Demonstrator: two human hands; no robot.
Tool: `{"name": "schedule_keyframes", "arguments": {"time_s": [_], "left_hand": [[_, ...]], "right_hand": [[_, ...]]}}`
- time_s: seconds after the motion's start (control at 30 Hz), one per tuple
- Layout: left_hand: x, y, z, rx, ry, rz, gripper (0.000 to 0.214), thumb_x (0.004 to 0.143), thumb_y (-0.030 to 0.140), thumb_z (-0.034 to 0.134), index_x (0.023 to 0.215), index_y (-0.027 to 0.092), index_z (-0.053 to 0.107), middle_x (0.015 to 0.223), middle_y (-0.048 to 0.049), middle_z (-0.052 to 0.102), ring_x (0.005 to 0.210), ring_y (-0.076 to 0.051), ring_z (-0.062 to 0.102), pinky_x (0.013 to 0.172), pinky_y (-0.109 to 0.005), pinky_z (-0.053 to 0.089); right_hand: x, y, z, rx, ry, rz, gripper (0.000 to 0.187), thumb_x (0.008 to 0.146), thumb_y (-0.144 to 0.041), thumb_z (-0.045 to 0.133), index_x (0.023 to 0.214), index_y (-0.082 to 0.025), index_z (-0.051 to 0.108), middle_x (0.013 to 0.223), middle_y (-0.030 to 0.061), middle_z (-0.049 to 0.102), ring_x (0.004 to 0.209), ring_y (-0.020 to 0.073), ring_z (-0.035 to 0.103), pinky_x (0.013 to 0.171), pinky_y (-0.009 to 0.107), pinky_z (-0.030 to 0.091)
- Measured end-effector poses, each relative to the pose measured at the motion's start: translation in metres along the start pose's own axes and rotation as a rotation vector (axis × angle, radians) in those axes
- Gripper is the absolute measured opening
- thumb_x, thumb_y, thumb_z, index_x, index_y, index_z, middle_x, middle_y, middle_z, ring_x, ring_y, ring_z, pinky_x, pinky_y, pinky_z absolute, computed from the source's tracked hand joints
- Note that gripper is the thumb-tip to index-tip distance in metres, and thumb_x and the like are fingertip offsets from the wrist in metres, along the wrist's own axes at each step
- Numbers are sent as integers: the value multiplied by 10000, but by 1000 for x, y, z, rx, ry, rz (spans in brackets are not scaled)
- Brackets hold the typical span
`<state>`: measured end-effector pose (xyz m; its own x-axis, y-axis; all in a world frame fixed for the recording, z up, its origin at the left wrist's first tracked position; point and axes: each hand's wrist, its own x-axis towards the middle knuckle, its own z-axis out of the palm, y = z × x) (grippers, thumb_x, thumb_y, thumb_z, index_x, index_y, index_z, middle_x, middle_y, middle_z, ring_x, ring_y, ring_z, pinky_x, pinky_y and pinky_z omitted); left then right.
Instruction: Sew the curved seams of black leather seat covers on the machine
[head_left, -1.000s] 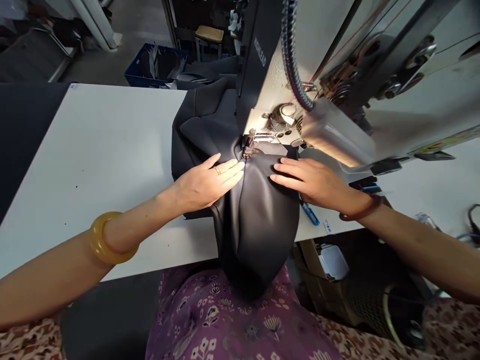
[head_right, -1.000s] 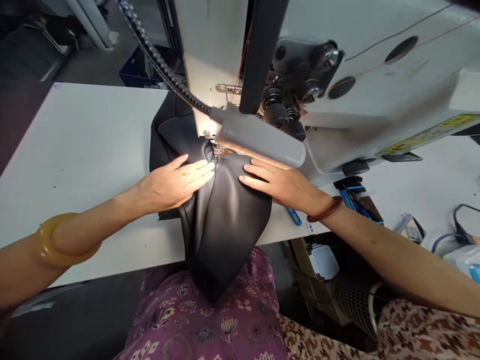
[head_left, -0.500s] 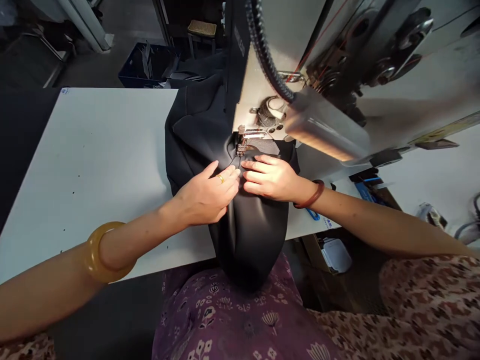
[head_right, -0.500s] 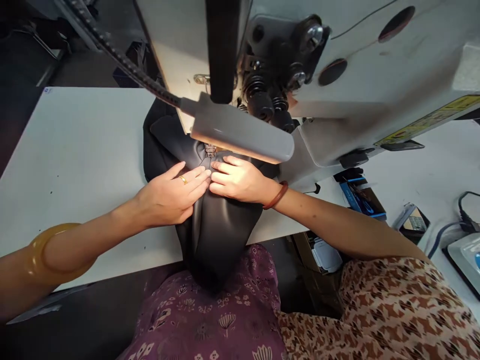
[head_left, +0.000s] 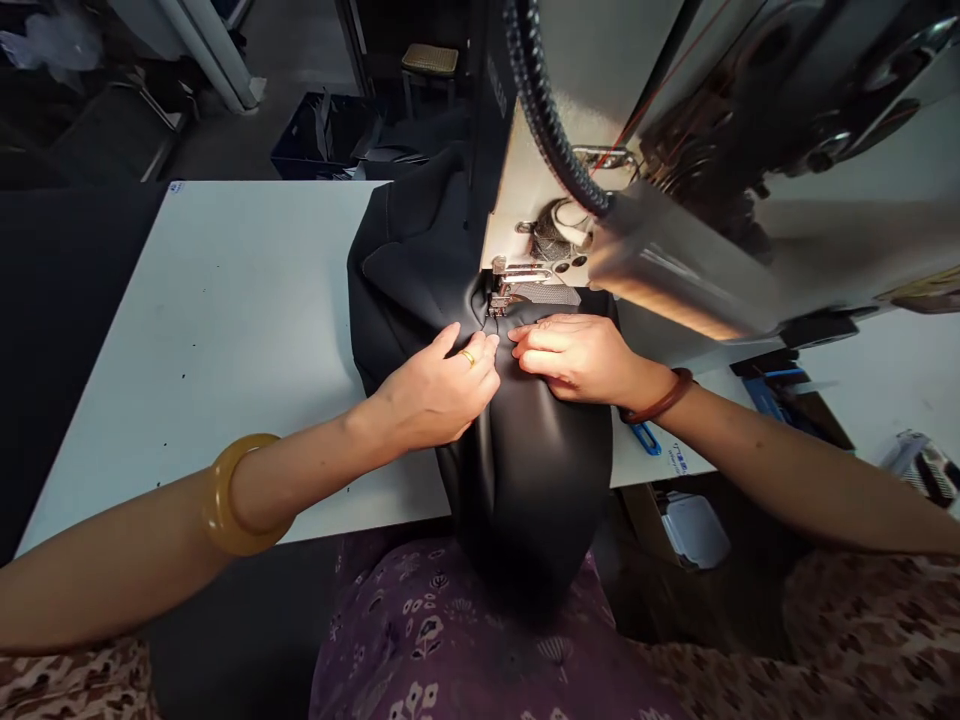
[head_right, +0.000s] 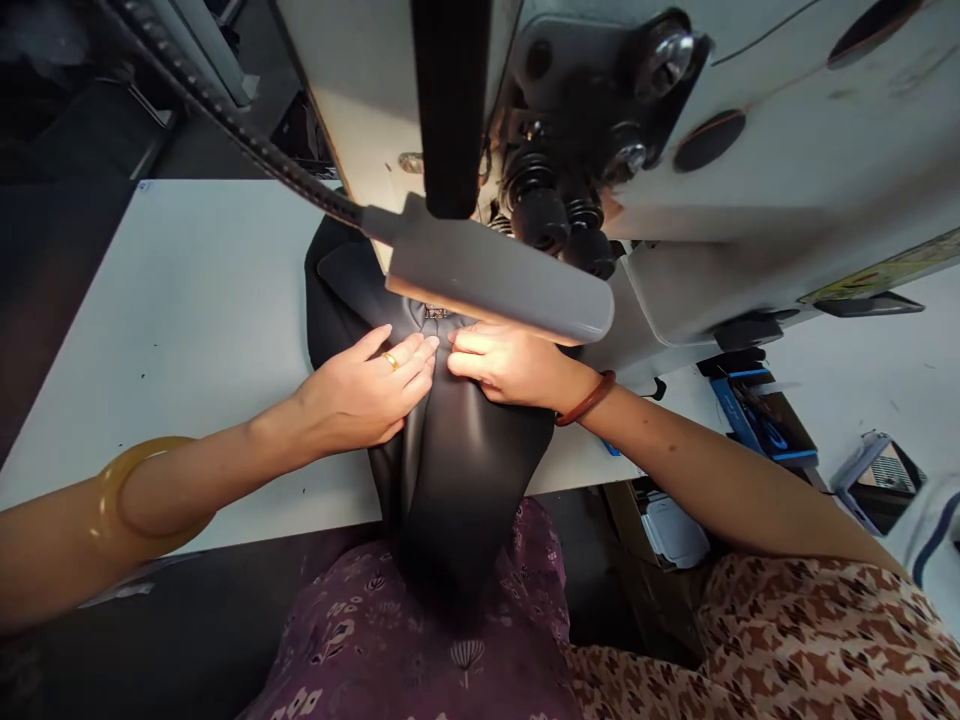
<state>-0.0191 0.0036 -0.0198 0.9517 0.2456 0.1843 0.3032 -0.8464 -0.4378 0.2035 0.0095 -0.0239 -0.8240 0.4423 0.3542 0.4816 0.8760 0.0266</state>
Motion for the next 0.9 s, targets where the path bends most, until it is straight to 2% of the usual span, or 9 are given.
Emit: {"name": "schedule_keyframes", "arguments": {"time_s": [0.1,0.3,0.4,0.57,0.7,0.9], "left_hand": [[-1,0,2,46,52,16,299,838,143,400,987,85,651,1144,-175,644,1030,-273,617,834,-444,500],[0,-12,2,72,96,1,245,863,127,418,890,164,658,1119,-83,666,956,-229,631,821,-411,486],[2,-19,5,60,110,-11,216,849,132,439,832,186,648,1075,-45,675,918,-202,624,828,-389,475],[1,-15,5,-47,66,5,196,808,145,474,908,168,641,977,-48,686,878,-180,613,844,-367,467],[-2,-12,4,-39,133,-23,214,836,126,444,858,176,651,891,-20,697,812,-163,619,811,-355,477],[7,-25,9,-80,129,-85,211,834,133,463,869,185,664,876,-9,707,835,-185,642,775,-367,507]], "right_hand": [[1,-1,0,-76,101,-66,233,748,-22,410,731,-170,590,816,42,661,779,153,601,702,296,490],[6,4,-1,-82,61,-12,232,744,-25,427,726,-181,598,854,41,671,769,165,606,705,326,506],[8,10,-1,-78,100,-9,254,737,-20,416,764,-176,614,886,40,679,808,176,611,697,335,517],[8,14,3,-80,77,28,260,730,-20,406,690,-175,611,848,35,680,794,180,617,687,348,523],[7,14,5,-46,59,59,241,753,-25,420,679,-176,592,832,42,679,837,182,627,733,342,508],[9,27,7,7,73,112,253,824,-60,382,790,-200,590,889,47,688,910,175,635,684,291,521]]}}
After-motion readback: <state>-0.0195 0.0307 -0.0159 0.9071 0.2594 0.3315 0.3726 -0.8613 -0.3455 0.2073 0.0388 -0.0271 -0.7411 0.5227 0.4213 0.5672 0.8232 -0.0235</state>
